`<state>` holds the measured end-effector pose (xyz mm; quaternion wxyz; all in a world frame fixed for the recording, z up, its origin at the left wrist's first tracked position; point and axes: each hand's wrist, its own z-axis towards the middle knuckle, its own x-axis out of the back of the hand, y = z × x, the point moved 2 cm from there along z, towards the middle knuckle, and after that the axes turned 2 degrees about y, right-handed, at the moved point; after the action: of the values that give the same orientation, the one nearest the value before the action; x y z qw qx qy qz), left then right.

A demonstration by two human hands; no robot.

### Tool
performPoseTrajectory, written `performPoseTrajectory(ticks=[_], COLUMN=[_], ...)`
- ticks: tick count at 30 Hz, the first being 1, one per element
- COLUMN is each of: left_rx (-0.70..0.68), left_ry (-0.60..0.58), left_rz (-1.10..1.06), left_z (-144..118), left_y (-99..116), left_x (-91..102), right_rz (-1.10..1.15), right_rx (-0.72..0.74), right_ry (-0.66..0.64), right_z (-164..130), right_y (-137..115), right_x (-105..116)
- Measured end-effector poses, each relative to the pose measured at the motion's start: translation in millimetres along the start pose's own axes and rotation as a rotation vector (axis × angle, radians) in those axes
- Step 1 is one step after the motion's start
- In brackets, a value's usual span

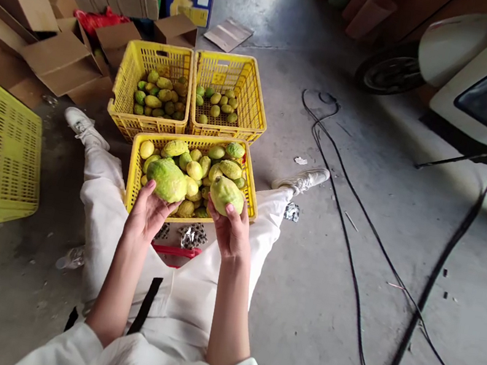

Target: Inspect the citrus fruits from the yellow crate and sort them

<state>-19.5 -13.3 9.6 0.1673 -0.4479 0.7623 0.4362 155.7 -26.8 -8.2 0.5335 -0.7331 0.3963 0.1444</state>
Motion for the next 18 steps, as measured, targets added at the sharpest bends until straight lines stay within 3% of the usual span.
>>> performPoseTrajectory(ticks=[5,10,18], left_rx=[0.069,0.136,0.221], left_ry=[0.107,0.111,0.108], left_rz=[0.009,0.015,-0.015], left_z=[1.0,2.7,-0.7], left_y=[-0.4,-1.2,0.2], left_x=[-0.4,-0.2,-8.1], right_rz=[-0.003,-0.005,0.027], right_rx=[0.036,0.067,-0.057], right_ry=[0.018,0.037,-0.018], right_z=[1.5,3.4,3.8], right_y=[-0.2,1.3,2.7], right_x=[-2.0,-1.1,0.6])
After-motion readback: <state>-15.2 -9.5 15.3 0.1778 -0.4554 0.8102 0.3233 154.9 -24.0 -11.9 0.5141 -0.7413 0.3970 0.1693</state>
